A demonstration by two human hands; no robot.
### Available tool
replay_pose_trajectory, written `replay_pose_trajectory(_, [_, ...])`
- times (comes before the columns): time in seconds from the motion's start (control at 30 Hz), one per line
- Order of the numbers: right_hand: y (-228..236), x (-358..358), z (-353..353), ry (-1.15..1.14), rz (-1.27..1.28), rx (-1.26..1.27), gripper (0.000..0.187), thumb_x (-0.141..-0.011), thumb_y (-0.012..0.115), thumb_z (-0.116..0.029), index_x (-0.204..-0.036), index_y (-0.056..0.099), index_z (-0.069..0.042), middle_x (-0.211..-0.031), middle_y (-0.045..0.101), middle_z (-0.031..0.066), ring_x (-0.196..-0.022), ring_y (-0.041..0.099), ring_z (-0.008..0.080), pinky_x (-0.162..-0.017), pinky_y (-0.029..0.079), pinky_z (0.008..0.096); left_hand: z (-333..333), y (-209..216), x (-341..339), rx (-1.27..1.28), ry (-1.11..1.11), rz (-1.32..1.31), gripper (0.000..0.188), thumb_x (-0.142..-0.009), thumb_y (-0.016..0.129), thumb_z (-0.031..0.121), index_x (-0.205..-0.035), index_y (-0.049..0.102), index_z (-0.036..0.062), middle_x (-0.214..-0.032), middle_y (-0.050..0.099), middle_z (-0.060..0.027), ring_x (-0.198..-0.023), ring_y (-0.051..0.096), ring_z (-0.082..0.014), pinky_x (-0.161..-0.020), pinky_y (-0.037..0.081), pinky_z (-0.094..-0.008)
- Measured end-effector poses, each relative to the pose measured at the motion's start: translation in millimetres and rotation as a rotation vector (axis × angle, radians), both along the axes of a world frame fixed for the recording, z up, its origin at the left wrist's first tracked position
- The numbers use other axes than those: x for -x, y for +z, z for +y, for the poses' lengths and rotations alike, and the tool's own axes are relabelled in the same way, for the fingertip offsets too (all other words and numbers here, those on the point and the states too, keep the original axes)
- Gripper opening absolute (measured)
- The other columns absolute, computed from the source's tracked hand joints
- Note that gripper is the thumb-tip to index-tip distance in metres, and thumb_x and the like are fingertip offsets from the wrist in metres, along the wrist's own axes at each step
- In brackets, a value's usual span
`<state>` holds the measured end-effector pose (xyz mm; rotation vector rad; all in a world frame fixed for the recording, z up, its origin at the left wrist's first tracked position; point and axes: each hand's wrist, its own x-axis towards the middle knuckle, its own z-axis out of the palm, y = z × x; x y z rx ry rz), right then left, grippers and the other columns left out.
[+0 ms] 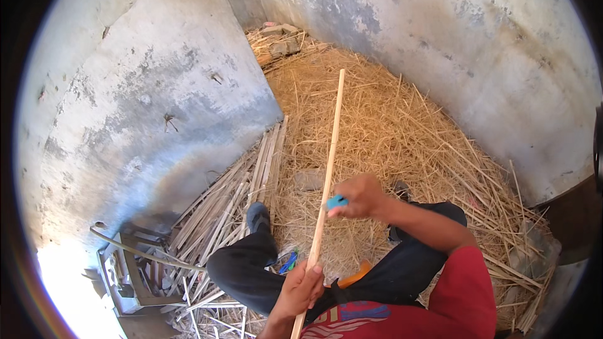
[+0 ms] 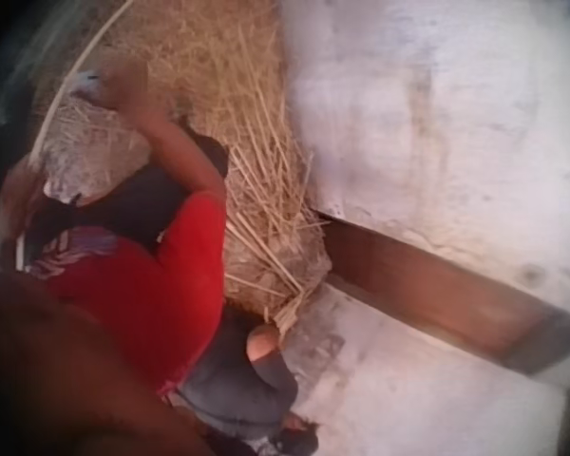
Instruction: The person sits on a straw-covered floor and uses a knife to scrape and sharpen a long wooden stick. They rotate the stick and scrape along its length to smooth the surface.
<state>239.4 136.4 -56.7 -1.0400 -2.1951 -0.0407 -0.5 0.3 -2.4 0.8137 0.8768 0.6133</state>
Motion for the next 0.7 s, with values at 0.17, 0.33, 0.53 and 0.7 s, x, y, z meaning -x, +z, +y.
replay_pose_trajectory(0.17, [-28, -66, 71, -0.447, -0.015, 0.17, 0.064, -0.086, 0.042, -0.071, -0.059, 0.062, -0.016, -0.042, 0.042, -0.0043, -0.034, 0.036, 0.0115, -0.034, 0.031, 0.0273, -11, 6, 0, 0.064, -0.069, 0.049, 0.025, -0.101, 0.041, 0.028, -0.088, 0.042, 0.0062, -0.053, 0.039, 0.0008, -0.037, 0.032, -0.0068, -0.034, 0.027, -0.0213])
replay_pose_trajectory(0.33, [-19, -126, 109, -0.666, 0.045, 0.246, 0.072, -0.089, 0.03, -0.072, -0.062, 0.059, -0.012, -0.046, 0.038, -0.0044, -0.038, 0.031, 0.0099, -0.034, 0.026, 0.027, -21, 0, -1, 0.073, -0.181, 0.047, 0.025, -0.102, 0.04, 0.029, -0.09, 0.042, 0.0067, -0.054, 0.039, 0.0018, -0.038, 0.034, -0.0055, -0.035, 0.029, -0.0203])
replay_pose_trajectory(0.53, [-23, -204, 107, -0.979, 0.368, 0.588, 0.073, -0.09, 0.026, -0.073, -0.056, 0.044, -0.01, -0.049, 0.033, 0.0002, -0.046, 0.038, 0.0154, -0.045, 0.032, 0.0342, -43, 18, 9, 0.256, -0.249, 0.206, 0.021, -0.101, 0.042, 0.027, -0.093, 0.043, 0.008, -0.054, 0.041, 0.0022, -0.038, 0.036, -0.0059, -0.034, 0.03, -0.0204])
replay_pose_trajectory(0.7, [-12, -68, 52, -0.427, 0.235, 0.517, 0.057, -0.09, 0.04, -0.064, -0.099, 0.073, -0.019, -0.073, 0.068, 0.0123, -0.073, 0.066, 0.0301, -0.072, 0.051, 0.0436, -10, -5, 15, 0.078, -0.006, 0.011, 0.025, -0.102, 0.041, 0.029, -0.088, 0.044, 0.0087, -0.05, 0.038, 0.0022, -0.034, 0.033, -0.0075, -0.038, 0.029, -0.0218])
